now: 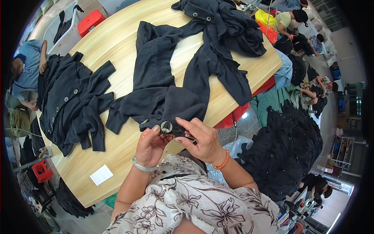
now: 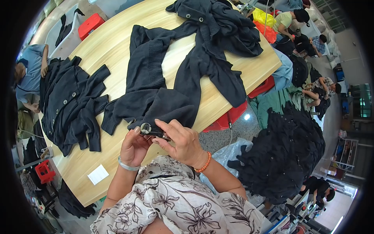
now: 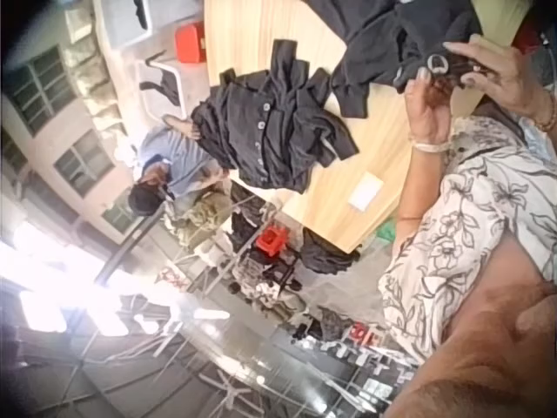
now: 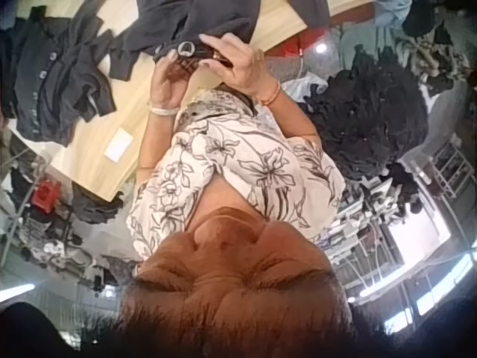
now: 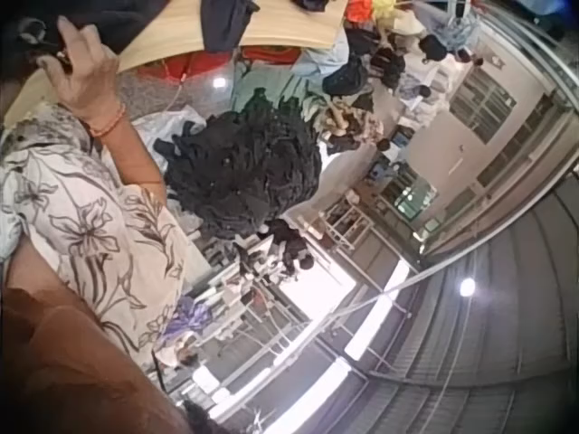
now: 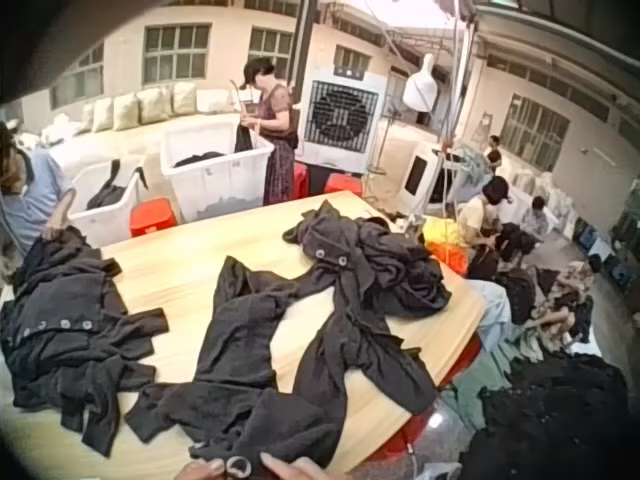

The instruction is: Trim loose threads from black garments using scissors on a work table.

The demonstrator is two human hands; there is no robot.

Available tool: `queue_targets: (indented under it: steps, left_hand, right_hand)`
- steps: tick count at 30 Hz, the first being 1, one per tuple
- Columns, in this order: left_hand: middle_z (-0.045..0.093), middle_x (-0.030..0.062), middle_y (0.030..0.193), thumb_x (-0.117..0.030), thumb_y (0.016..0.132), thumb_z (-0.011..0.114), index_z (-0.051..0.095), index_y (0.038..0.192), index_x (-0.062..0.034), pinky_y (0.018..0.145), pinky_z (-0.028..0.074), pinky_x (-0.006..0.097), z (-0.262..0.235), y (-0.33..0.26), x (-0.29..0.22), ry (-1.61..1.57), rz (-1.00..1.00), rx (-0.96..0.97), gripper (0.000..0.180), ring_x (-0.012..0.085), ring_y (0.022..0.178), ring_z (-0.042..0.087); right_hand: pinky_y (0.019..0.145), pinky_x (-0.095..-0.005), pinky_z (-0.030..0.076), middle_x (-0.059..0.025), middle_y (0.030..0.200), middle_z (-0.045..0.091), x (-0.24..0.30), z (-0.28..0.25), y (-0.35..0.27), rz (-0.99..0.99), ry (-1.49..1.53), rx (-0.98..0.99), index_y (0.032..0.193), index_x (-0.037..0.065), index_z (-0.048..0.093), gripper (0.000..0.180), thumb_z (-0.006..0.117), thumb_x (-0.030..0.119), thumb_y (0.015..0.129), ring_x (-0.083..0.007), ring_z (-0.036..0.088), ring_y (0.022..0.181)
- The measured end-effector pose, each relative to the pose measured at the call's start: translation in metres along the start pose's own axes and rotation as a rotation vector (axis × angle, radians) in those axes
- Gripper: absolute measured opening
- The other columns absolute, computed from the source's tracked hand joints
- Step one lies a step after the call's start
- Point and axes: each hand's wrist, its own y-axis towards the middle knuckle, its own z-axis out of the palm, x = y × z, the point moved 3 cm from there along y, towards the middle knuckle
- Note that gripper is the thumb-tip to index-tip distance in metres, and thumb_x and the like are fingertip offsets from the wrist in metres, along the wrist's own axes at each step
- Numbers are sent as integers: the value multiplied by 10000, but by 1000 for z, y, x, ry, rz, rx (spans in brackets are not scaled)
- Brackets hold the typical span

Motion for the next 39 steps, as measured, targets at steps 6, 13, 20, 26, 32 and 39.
queue_targets:
  steps: [6, 13, 20, 26, 32, 39]
  left_hand:
    - [684, 92, 983, -140, 940, 560, 677, 982, -3, 859, 495, 346, 0, -2, 1, -25, 12, 32, 185, 180, 895, 627]
    - [686, 103, 1012, -117, 929, 558, 665, 1011, 13, 879, 491, 340, -3, -2, 4, 17, 11, 62, 188, 186, 932, 639]
    - [686, 103, 1038, -103, 915, 577, 645, 1058, 1, 901, 480, 354, 0, -3, 8, 35, 26, 68, 189, 193, 960, 640]
    - [688, 101, 1031, -103, 915, 580, 653, 1032, -6, 912, 474, 360, -2, -2, 9, 23, 38, 74, 169, 192, 957, 641]
    - [689, 90, 1009, -102, 912, 589, 644, 1027, -21, 909, 470, 352, -2, -2, 10, 29, 57, 64, 152, 181, 942, 638]
    - [675, 76, 1051, -91, 910, 590, 595, 1100, -49, 908, 464, 341, -3, 0, 12, 32, 63, 70, 195, 173, 960, 626]
  right_hand:
    - [515, -299, 449, -71, 775, 571, 1, 1, -4, -49, -117, 45, 1169, 40, 640, 396, 724, 109, 789, -183, 579, 589]
    - [504, -281, 438, -55, 762, 574, 5, -2, -2, 22, -69, 76, 1153, 43, 652, 381, 728, 91, 782, -165, 574, 579]
    - [501, -279, 439, -58, 782, 593, 8, -1, -2, 57, -58, 56, 1153, 54, 655, 373, 727, 95, 789, -171, 573, 564]
    - [489, -293, 437, -66, 807, 609, 8, 2, -4, 53, -55, 28, 1170, 59, 647, 386, 726, 102, 795, -187, 566, 554]
    - [489, -297, 439, -67, 799, 602, 8, 1, -6, 45, -70, 40, 1178, 62, 643, 392, 724, 110, 797, -194, 565, 556]
    - [492, -306, 449, -66, 797, 600, 8, 1, -8, 45, -90, 11, 1188, 72, 637, 406, 722, 104, 792, -210, 569, 563]
